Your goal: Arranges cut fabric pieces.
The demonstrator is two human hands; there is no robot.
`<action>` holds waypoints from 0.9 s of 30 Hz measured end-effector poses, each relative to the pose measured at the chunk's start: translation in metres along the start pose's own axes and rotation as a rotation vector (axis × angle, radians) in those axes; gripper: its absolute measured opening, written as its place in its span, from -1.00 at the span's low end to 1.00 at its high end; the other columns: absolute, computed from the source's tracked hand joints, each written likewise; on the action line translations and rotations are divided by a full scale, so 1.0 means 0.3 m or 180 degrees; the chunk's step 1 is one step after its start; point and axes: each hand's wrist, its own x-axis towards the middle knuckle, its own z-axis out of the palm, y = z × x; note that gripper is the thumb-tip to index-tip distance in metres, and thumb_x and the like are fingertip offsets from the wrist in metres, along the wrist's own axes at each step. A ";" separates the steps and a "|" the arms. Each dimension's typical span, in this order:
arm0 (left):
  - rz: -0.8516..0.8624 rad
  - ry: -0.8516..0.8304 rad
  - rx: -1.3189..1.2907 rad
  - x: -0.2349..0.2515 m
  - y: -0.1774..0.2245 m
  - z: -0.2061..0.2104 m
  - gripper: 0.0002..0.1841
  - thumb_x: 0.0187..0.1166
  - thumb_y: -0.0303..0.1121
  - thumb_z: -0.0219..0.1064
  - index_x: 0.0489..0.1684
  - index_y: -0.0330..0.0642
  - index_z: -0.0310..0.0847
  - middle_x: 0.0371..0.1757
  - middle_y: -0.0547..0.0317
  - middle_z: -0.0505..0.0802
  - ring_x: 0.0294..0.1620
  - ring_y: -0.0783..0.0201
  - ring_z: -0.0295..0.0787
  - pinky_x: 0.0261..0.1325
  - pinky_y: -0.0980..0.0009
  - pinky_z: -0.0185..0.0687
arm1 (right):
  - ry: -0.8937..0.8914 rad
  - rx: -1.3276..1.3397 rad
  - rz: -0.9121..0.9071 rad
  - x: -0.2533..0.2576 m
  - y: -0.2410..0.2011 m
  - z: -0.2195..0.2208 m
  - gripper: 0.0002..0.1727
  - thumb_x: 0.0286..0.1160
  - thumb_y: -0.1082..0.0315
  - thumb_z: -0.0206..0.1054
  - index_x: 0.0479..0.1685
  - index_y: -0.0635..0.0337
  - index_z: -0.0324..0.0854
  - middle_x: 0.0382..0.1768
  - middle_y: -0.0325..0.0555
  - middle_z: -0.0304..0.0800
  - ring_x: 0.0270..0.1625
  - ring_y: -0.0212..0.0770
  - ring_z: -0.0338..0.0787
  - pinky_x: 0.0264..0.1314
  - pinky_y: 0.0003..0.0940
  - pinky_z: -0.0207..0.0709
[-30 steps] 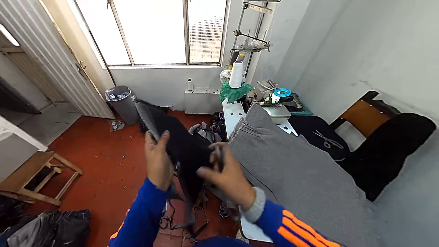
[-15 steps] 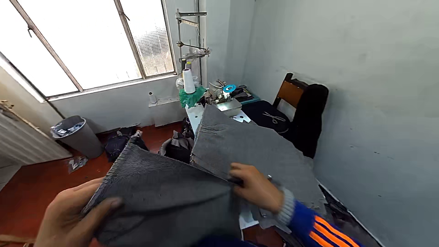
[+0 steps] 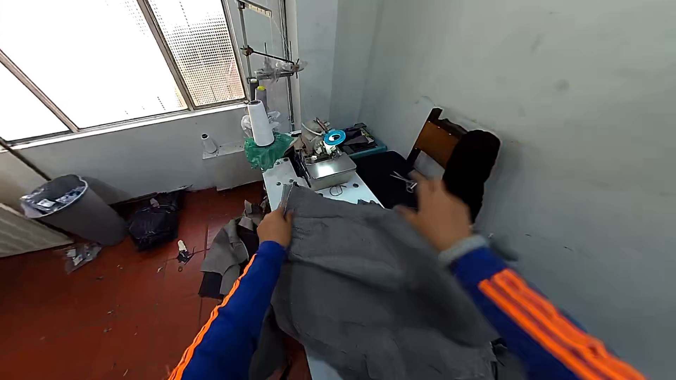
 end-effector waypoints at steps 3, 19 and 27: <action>0.0027 0.0340 -0.0611 0.028 -0.053 0.028 -0.60 0.77 -0.11 0.25 0.23 -0.30 0.69 0.04 -0.29 0.86 0.13 -0.27 0.80 0.26 -0.33 0.58 | -0.0421 0.0509 -0.0431 -0.094 -0.126 0.350 -0.03 0.41 -0.23 0.47 0.79 0.07 0.29 0.23 0.34 0.68 -0.12 0.31 0.84 -0.12 0.31 0.69; 0.0185 -0.1610 -0.0071 -0.202 -0.749 0.305 -0.47 0.46 -0.32 0.52 0.43 -0.29 0.63 0.38 -0.29 0.76 0.50 -0.24 0.63 0.61 -0.25 0.38 | -0.0570 0.0881 -0.1637 -0.221 -0.431 0.151 -0.76 0.69 0.46 0.22 0.10 0.35 0.76 -0.06 0.29 0.76 -0.03 0.28 0.81 0.04 0.31 0.65; 0.0261 -0.1244 -0.0015 -0.456 -0.726 -0.098 -0.43 0.56 -0.01 0.46 0.36 -0.29 0.67 0.22 -0.30 0.83 0.35 -0.24 0.73 0.52 -0.25 0.45 | -0.2382 -0.0385 -0.1579 -0.338 -0.838 0.487 -0.59 0.74 0.28 0.22 0.44 0.29 0.51 0.15 0.39 0.77 0.26 0.41 0.77 0.25 0.37 0.57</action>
